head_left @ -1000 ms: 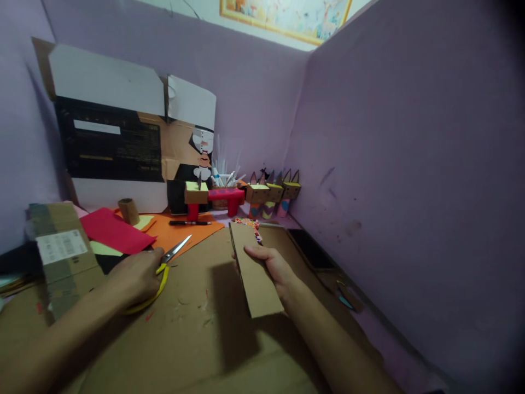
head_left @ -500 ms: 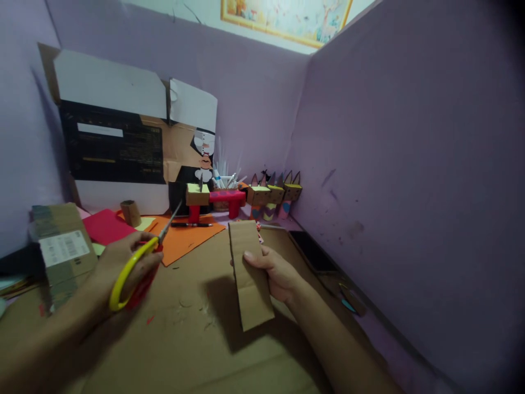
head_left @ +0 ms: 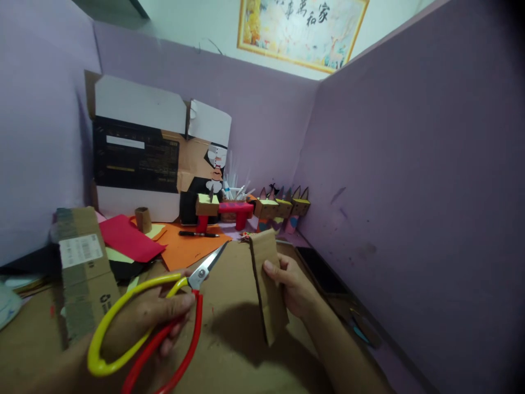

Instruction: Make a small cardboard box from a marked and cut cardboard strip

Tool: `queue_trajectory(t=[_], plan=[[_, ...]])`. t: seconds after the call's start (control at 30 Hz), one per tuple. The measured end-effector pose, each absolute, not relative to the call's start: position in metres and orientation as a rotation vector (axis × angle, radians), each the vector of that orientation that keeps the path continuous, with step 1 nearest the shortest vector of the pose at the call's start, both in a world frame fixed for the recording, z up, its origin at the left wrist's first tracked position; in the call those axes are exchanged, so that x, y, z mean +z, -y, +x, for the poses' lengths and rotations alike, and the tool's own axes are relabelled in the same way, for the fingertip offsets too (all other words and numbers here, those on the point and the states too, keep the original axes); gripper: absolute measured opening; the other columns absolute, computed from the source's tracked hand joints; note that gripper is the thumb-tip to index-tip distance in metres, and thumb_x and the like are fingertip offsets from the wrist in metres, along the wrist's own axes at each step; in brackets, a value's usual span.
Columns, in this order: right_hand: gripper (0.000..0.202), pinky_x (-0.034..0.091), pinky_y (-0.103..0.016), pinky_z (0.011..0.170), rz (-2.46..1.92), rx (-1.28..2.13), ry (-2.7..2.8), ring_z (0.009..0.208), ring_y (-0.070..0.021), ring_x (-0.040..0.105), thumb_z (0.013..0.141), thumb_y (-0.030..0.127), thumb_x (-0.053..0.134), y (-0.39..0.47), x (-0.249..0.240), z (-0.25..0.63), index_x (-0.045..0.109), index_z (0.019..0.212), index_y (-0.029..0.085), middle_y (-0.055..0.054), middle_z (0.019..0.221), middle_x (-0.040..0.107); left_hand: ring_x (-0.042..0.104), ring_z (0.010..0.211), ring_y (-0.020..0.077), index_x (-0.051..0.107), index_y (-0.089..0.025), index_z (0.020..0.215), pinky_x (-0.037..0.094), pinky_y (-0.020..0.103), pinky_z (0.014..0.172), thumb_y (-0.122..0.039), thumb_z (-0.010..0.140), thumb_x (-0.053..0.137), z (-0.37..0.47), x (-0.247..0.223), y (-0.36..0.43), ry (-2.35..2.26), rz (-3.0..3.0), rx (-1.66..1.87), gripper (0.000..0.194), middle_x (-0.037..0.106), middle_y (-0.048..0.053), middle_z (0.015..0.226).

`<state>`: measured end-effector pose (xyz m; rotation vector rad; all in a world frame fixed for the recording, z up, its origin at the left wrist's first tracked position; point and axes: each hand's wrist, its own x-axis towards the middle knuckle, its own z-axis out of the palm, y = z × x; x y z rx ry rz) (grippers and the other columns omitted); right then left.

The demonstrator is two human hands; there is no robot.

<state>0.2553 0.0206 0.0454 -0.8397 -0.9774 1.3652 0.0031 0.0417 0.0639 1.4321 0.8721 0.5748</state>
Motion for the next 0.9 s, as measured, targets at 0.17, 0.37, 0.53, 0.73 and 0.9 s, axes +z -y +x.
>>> queue_trajectory(t=[0.17, 0.37, 0.53, 0.73, 0.9], plan=[[0.033, 0.05, -0.026, 0.061, -0.835, 1.415, 0.95, 0.06, -0.0164, 0.066, 0.06, 0.033, 0.077, -0.024, 0.042, 0.258, 0.067, 0.084, 0.014, -0.006, 0.073, 0.073, 0.062, 0.056, 0.0199, 0.061, -0.019, 0.092, 0.049, 0.031, 0.054, -0.042, 0.071, 0.065, 0.01, 0.059, -0.022, -0.592, 1.142, 0.597, 0.031, 0.062, 0.002, 0.061], [0.034, 0.05, -0.025, 0.062, -0.812, 1.467, 1.004, 0.063, -0.0168, 0.067, 0.061, 0.033, 0.076, -0.023, 0.041, 0.258, 0.068, 0.087, 0.013, -0.007, 0.076, 0.073, 0.064, 0.077, 0.0226, 0.055, -0.024, 0.113, 0.048, 0.035, 0.069, -0.034, 0.065, 0.07, 0.015, 0.043, -0.017, -0.439, 0.909, 0.619, 0.052, 0.067, 0.007, 0.083], [0.033, 0.051, -0.026, 0.061, -0.833, 1.477, 1.011, 0.063, -0.0178, 0.068, 0.062, 0.032, 0.076, -0.023, 0.041, 0.259, 0.067, 0.088, 0.013, -0.007, 0.075, 0.073, 0.066, 0.07, 0.0242, 0.062, -0.021, 0.103, 0.048, 0.039, 0.07, -0.029, 0.064, 0.067, 0.008, 0.042, -0.023, -0.339, 0.937, 0.476, 0.04, 0.066, 0.007, 0.078], [0.036, 0.052, -0.031, 0.064, -0.887, 1.465, 1.015, 0.067, -0.0213, 0.068, 0.058, 0.033, 0.078, -0.024, 0.037, 0.261, 0.066, 0.086, 0.013, -0.007, 0.074, 0.073, 0.066, 0.078, 0.0267, 0.062, -0.023, 0.103, 0.046, 0.04, 0.073, -0.024, 0.065, 0.067, 0.011, 0.037, -0.025, -0.217, 0.935, 0.397, 0.039, 0.068, 0.005, 0.082], [0.035, 0.051, -0.028, 0.062, -0.895, 1.442, 1.033, 0.069, -0.0207, 0.068, 0.06, 0.033, 0.078, -0.025, 0.034, 0.261, 0.066, 0.087, 0.014, -0.007, 0.076, 0.073, 0.066, 0.07, 0.023, 0.063, -0.022, 0.1, 0.046, 0.035, 0.067, -0.022, 0.064, 0.065, 0.014, 0.039, -0.022, -0.268, 0.939, 0.444, 0.037, 0.068, 0.004, 0.077]])
